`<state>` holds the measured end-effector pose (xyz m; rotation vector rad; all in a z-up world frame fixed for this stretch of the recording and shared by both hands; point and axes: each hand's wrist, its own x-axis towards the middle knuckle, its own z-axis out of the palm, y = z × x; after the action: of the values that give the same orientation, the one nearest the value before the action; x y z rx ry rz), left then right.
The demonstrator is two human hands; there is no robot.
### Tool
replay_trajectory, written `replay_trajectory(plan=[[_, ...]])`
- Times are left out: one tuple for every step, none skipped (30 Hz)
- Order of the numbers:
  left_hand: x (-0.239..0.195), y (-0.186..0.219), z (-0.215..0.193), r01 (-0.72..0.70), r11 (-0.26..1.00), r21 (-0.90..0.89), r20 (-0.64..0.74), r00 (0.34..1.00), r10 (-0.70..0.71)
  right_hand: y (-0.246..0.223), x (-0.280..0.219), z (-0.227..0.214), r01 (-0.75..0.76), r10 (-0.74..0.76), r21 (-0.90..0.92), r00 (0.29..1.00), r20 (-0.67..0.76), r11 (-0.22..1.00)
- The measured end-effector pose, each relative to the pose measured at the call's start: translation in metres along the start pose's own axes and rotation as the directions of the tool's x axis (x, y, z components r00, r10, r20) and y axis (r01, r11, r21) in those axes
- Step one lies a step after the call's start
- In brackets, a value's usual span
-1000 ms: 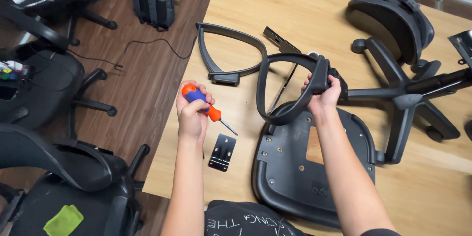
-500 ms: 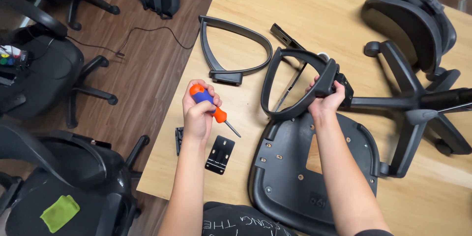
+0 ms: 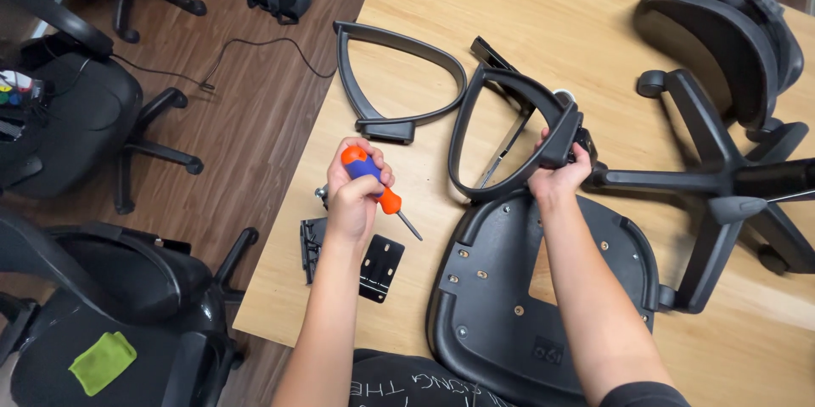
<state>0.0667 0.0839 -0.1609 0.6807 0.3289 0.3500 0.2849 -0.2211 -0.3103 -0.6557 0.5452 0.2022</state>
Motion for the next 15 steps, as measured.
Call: replay_trajectory(plan=[[0.000,-0.002,0.000,-0.001,1.000,0.001,-0.002,1.000,0.001,0.003,0.001,-0.002,-0.003,0.003,0.000,1.000,0.000,1.000],[0.001,-0.004,-0.001,0.005,1.000,0.014,0.002,1.000,-0.006,0.006,0.003,-0.004,-0.015,0.016,0.044,1.000,-0.020,0.999],[0.001,-0.006,-0.001,0.012,1.000,0.026,0.006,1.000,-0.012,0.009,0.004,-0.006,-0.027,0.030,0.088,0.999,-0.039,0.996],[0.000,-0.006,0.000,0.011,1.000,0.028,0.005,1.000,-0.011,0.012,0.009,-0.011,-0.029,0.033,0.089,0.999,-0.039,0.996],[0.000,-0.006,0.001,0.018,1.000,0.021,0.009,1.000,-0.018,0.015,0.013,-0.016,-0.034,0.039,0.137,0.999,-0.031,0.990],[0.000,-0.005,0.002,0.023,1.000,0.013,0.014,1.000,-0.024,0.018,0.017,-0.019,-0.040,0.044,0.185,0.999,-0.021,0.982],[-0.001,-0.005,0.002,0.021,1.000,0.015,0.012,1.000,-0.021,0.020,0.017,-0.018,-0.043,0.047,0.186,0.999,-0.019,0.982],[-0.001,-0.005,0.002,0.023,1.000,0.018,0.014,1.000,-0.023,0.022,0.017,-0.016,-0.056,0.062,0.176,0.998,-0.031,0.983],[-0.001,-0.005,0.001,0.024,1.000,0.020,0.015,1.000,-0.024,0.024,0.017,-0.014,-0.069,0.078,0.166,0.996,-0.043,0.984],[-0.001,-0.004,0.001,0.023,1.000,0.020,0.014,1.000,-0.023,0.024,0.017,-0.014,-0.071,0.079,0.165,0.996,-0.043,0.984],[-0.002,-0.003,0.002,0.025,0.999,0.028,0.009,1.000,-0.026,0.023,0.016,-0.013,-0.077,0.087,0.154,0.995,-0.058,0.985],[-0.002,-0.003,0.002,0.027,0.999,0.034,0.004,1.000,-0.028,0.023,0.016,-0.013,-0.083,0.094,0.142,0.993,-0.073,0.986],[-0.002,-0.004,0.001,0.026,0.999,0.034,0.004,1.000,-0.026,0.022,0.014,-0.010,-0.083,0.094,0.142,0.993,-0.072,0.986],[-0.002,-0.005,0.000,0.034,0.999,0.028,0.003,0.999,-0.035,0.022,0.011,-0.007,-0.097,0.110,0.130,0.990,-0.093,0.987],[-0.002,-0.005,-0.001,0.043,0.999,0.022,0.002,0.999,-0.043,0.022,0.008,-0.004,-0.112,0.125,0.118,0.986,-0.114,0.987]])
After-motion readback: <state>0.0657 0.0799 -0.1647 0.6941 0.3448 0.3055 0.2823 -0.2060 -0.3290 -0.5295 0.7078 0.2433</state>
